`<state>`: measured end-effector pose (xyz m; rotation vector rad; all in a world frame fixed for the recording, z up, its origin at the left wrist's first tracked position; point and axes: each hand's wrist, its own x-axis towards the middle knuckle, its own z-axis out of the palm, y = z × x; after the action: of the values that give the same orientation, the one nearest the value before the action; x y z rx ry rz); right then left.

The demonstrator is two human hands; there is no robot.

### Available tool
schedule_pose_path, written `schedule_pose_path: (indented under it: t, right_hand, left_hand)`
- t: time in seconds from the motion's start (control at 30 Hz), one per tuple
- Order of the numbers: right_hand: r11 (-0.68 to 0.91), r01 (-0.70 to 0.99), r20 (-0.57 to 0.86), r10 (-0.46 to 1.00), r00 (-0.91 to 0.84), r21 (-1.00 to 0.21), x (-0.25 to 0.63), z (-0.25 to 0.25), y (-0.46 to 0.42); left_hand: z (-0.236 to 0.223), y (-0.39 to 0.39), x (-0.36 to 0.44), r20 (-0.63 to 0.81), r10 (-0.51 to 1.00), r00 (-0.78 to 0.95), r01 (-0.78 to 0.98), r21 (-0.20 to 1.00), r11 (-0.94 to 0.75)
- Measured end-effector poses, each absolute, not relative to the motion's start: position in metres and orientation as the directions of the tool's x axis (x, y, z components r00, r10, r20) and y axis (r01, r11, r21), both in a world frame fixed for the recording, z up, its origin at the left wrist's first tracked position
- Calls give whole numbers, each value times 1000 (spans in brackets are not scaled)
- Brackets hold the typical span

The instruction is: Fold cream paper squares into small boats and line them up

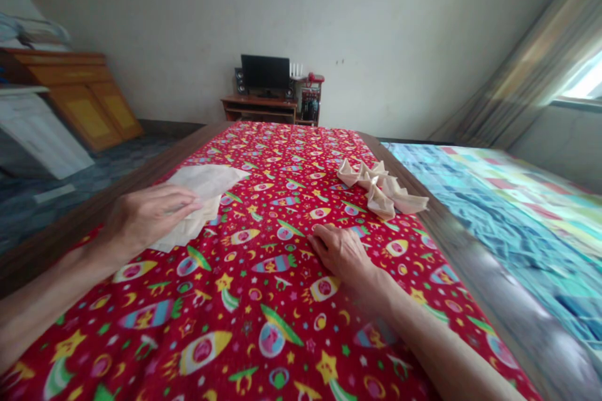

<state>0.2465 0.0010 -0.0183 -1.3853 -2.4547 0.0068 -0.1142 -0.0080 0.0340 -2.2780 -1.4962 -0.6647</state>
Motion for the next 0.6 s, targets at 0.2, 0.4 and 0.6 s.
schedule_pose_path:
  t: [0.2,0.4,0.6]
  right_hand:
    - [589,801,404,762,-506,-109,250,-23,-1]
    - [735,678,486,601,-634,-24,244,-16,-10]
    - [824,566,488,506,-712,-29,242,-14,-8]
  left_hand:
    - [40,-30,-37,422,637,646,732,-104,-673]
    - [20,-28,12,408,509,758,601,-134,-788]
    - [10,-29,28,391,536,748,587,-13,-809]
